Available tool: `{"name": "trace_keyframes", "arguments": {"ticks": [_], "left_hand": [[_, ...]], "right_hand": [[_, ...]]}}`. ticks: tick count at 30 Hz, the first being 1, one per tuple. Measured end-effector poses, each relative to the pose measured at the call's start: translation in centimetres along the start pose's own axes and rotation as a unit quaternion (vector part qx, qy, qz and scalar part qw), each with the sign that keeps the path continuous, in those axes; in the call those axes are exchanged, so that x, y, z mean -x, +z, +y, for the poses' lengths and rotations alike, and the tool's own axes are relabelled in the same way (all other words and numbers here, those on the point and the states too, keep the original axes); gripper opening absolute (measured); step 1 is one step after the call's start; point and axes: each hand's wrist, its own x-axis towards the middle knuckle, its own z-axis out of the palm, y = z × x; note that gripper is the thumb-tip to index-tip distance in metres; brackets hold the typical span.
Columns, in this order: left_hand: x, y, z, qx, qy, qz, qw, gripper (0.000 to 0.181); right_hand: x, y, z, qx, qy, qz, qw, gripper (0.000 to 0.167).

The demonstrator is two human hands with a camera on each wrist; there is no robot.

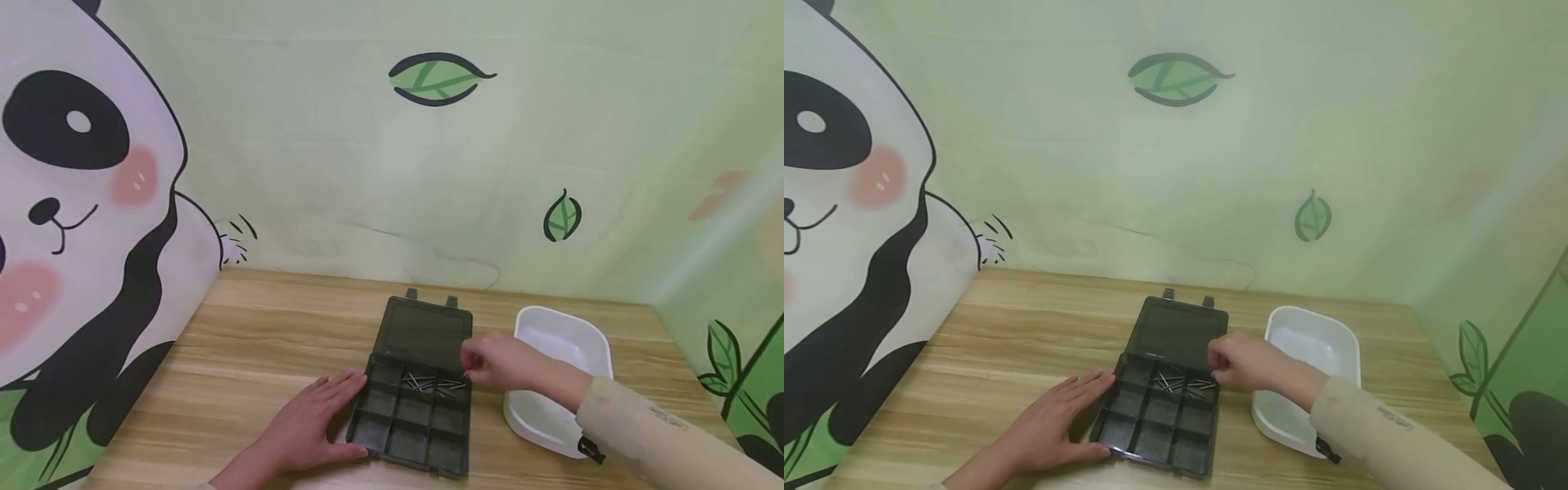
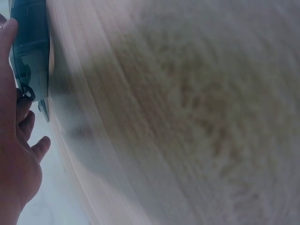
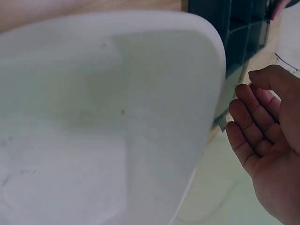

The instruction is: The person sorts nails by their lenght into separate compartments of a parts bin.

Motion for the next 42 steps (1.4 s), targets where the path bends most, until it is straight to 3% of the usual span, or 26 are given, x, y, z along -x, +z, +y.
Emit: {"name": "trace_keyframes", "arguments": {"ticks": [17, 21, 25, 30, 34, 42], "left_hand": [[-0.1, 0.1, 0.0, -0.003, -0.007, -0.007, 0.9999, 0.107], [-0.3, -0.4, 0.0, 0.011, -0.012, -0.019, 0.9997, 0.108], [-0.9, -1.3, -0.1, 0.033, -0.021, -0.018, 0.9991, 0.106], [-2.7, -3.0, -0.1, 0.076, -0.067, -0.017, 0.9947, 0.101], [-4.8, -4.3, -0.3, 0.131, -0.112, -0.029, 0.9847, 0.100], [-8.9, -5.8, -1.8, 0.212, -0.140, -0.038, 0.9663, 0.092]], "right_hand": [[2.0, -1.9, 0.9, -0.018, 0.047, 0.029, 0.9983, 0.008], [2.1, -1.9, 0.9, -0.041, 0.062, 0.036, 0.9966, 0.017], [2.2, -1.9, 0.9, -0.080, 0.092, 0.038, 0.9918, 0.039], [2.1, -2.1, 0.9, -0.126, 0.127, 0.036, 0.9833, 0.060], [1.7, -2.1, 1.1, -0.174, 0.157, 0.030, 0.9717, 0.073], [1.0, -1.5, 2.0, -0.228, 0.208, 0.017, 0.9510, 0.088]]}}
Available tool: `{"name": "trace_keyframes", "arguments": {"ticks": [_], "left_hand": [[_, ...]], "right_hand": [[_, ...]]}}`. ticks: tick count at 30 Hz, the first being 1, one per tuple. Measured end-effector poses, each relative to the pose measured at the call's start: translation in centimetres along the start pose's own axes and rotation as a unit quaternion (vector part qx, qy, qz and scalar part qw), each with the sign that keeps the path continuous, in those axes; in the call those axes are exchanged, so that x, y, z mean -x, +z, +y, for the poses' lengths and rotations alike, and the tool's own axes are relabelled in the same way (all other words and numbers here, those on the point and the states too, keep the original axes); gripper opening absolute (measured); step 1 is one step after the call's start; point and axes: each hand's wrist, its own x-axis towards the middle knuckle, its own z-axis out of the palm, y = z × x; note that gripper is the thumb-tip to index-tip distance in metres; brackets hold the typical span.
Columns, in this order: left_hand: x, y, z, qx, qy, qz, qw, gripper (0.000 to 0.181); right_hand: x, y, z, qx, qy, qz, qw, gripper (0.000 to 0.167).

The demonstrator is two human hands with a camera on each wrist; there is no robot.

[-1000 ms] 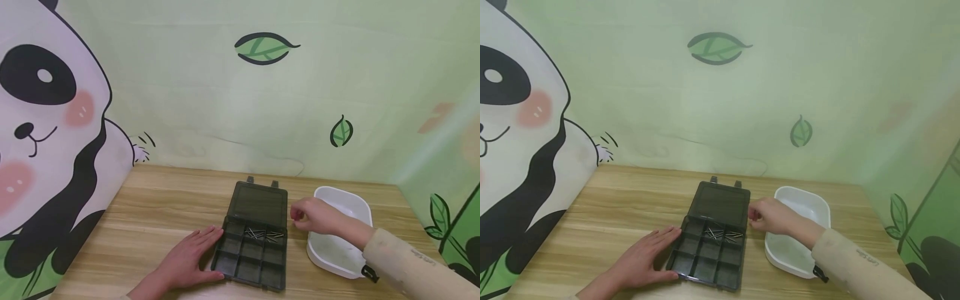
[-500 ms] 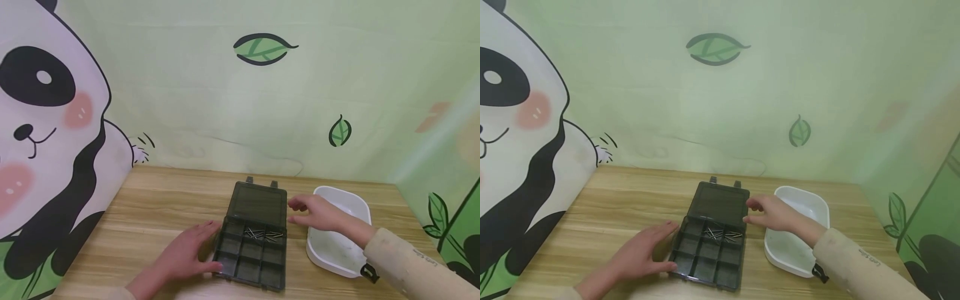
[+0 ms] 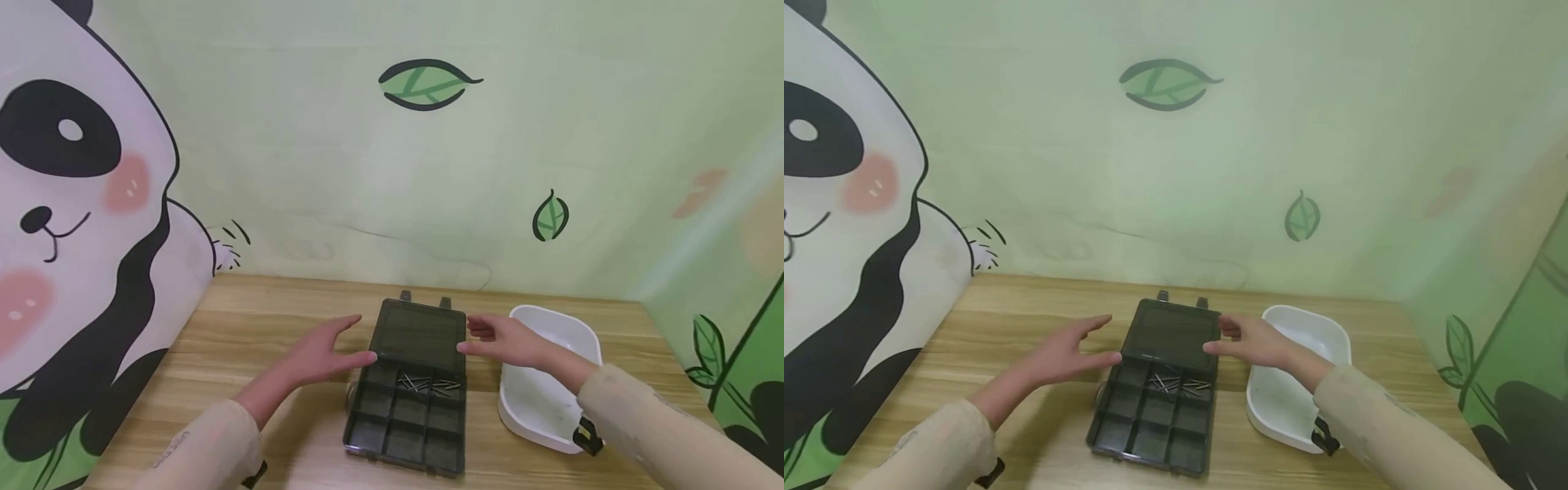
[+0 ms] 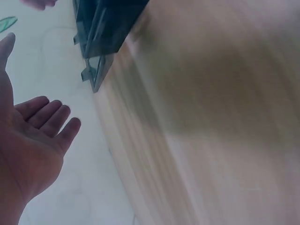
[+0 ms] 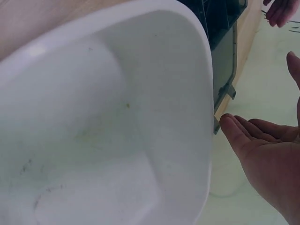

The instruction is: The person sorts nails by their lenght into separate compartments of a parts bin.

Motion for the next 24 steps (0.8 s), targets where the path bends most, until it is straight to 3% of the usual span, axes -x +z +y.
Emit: {"name": "trace_keyframes", "arguments": {"ticks": [5, 12, 24], "left_hand": [[-2.1, -0.5, 0.2, 0.038, -0.011, -0.026, 0.9989, 0.092], [-4.2, -0.2, 0.2, 0.051, -0.037, -0.051, 0.9968, 0.096], [-5.6, 0.7, -0.9, 0.052, -0.050, -0.069, 0.9950, 0.096]], "right_hand": [[-0.6, 0.2, 0.3, -0.026, 0.017, -0.008, 0.9995, 0.095], [-1.3, 0.4, 0.6, -0.045, 0.020, -0.025, 0.9985, 0.102], [-2.1, 0.4, 0.6, 0.013, 0.029, -0.044, 0.9985, 0.097]]}}
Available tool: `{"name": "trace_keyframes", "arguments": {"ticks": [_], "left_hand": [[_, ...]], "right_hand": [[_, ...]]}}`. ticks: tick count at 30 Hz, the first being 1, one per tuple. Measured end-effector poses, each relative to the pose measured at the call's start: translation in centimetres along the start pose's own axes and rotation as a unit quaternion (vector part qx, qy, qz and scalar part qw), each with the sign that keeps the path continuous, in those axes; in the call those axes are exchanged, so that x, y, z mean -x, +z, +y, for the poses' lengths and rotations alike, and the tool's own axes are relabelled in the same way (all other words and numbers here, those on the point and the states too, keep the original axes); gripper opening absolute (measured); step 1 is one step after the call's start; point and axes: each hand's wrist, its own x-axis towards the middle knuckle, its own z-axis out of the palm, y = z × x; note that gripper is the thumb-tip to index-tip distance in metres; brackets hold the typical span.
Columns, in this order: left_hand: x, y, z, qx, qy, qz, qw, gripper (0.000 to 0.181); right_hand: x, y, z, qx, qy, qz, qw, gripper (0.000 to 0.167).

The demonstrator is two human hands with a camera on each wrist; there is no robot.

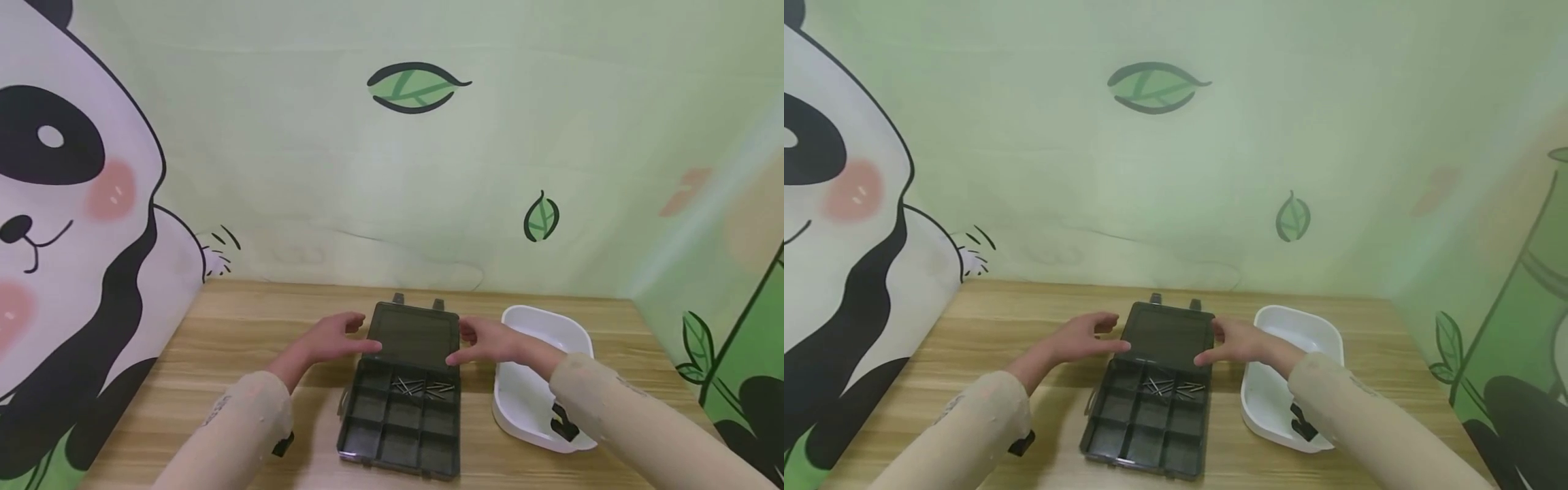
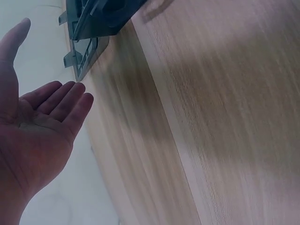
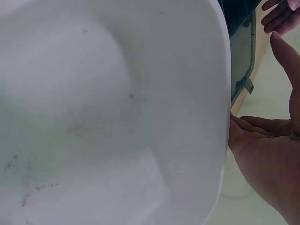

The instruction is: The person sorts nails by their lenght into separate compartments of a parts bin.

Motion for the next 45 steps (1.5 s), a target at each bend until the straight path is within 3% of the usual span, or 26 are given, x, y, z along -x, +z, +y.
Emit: {"name": "trace_keyframes", "arguments": {"ticks": [9, 16, 22, 32, 39, 45], "left_hand": [[0.2, 0.3, 0.2, 0.003, 0.006, -0.018, 0.9998, 0.095], [0.1, 0.7, 0.3, -0.003, 0.000, -0.014, 0.9999, 0.094], [-0.2, 1.3, 0.1, 0.007, 0.000, -0.011, 0.9999, 0.092], [0.1, 1.7, 0.5, 0.058, -0.005, -0.010, 0.9983, 0.087], [0.4, 1.9, 0.1, 0.083, 0.006, 0.013, 0.9965, 0.088], [0.6, 1.9, -0.1, 0.117, 0.024, 0.030, 0.9924, 0.086]], "right_hand": [[-0.3, 0.3, 0.0, 0.000, 0.020, -0.029, 0.9994, 0.099], [-0.4, 0.4, -0.5, 0.048, 0.024, -0.043, 0.9977, 0.100], [-0.4, 0.4, -0.7, 0.052, 0.025, -0.048, 0.9972, 0.098], [0.1, 0.4, -0.4, 0.012, 0.048, -0.038, 0.9980, 0.098], [0.6, 0.4, -0.1, -0.033, 0.009, -0.009, 0.9994, 0.096], [1.5, 0.5, 0.1, -0.041, -0.002, 0.027, 0.9988, 0.103]]}}
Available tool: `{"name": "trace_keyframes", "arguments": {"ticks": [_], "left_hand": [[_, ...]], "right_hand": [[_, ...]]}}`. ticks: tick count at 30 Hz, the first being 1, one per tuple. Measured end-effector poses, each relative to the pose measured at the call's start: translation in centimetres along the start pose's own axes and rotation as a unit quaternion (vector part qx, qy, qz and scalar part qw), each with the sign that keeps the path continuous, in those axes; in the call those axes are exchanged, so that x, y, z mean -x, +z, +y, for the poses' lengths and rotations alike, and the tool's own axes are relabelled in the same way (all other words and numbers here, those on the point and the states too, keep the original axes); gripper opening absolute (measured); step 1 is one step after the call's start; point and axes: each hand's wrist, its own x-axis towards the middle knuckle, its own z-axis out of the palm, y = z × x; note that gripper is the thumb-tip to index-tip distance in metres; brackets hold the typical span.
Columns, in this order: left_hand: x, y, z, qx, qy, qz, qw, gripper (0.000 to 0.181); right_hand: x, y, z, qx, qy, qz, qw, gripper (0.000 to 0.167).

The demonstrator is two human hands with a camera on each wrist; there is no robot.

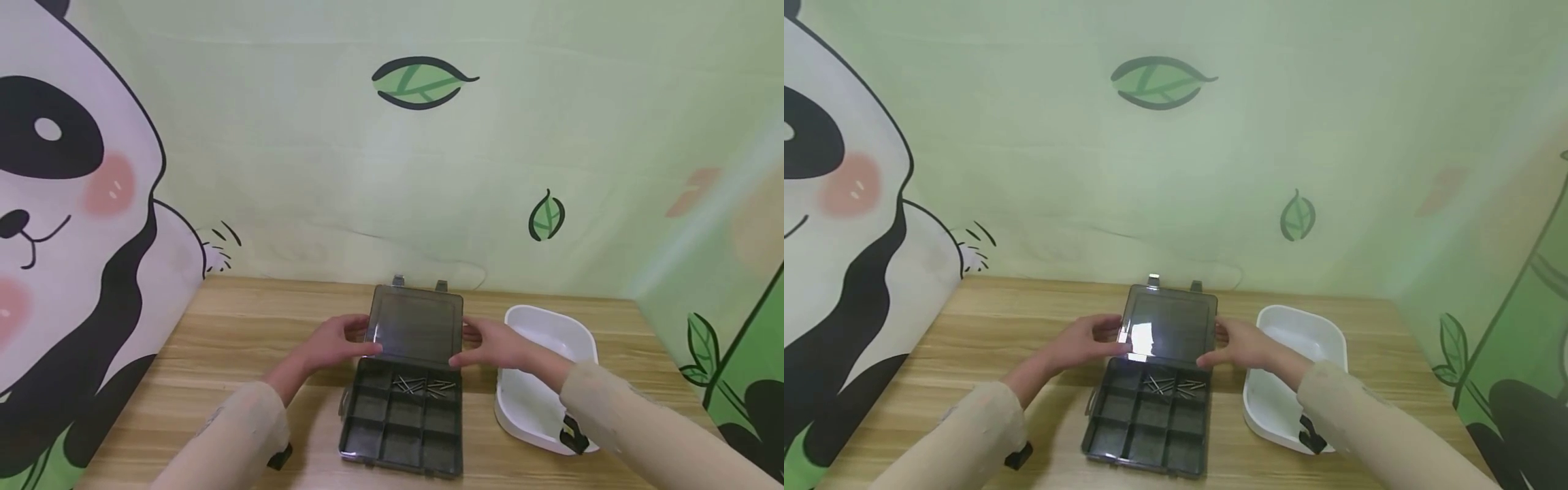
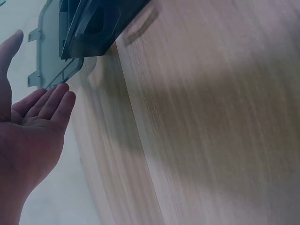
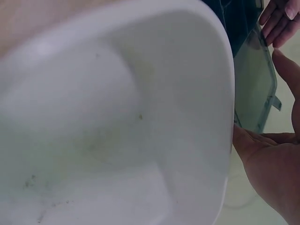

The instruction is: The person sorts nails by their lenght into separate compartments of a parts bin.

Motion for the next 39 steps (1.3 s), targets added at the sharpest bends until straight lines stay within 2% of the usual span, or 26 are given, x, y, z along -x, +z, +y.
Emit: {"name": "trace_keyframes", "arguments": {"ticks": [9, 15, 22, 29, 39], "left_hand": [[1.0, -0.3, 0.1, 0.062, 0.001, 0.015, 0.9980, 0.087], [1.8, -0.5, 0.3, 0.078, 0.023, 0.018, 0.9965, 0.085], [3.2, -0.9, 0.7, 0.110, 0.038, 0.006, 0.9932, 0.083], [4.4, -1.1, 1.0, 0.102, 0.061, -0.002, 0.9929, 0.083], [6.3, -1.2, 1.2, 0.073, 0.079, -0.008, 0.9942, 0.077]], "right_hand": [[1.5, 0.4, 0.0, -0.035, -0.031, 0.038, 0.9982, 0.108], [2.8, 0.9, -0.1, -0.035, -0.051, 0.072, 0.9955, 0.106], [4.1, 1.9, 0.0, -0.033, -0.089, 0.111, 0.9893, 0.101], [5.6, 2.9, -0.2, -0.037, -0.143, 0.140, 0.9790, 0.090], [7.9, 4.3, -1.0, -0.042, -0.159, 0.160, 0.9733, 0.081]]}}
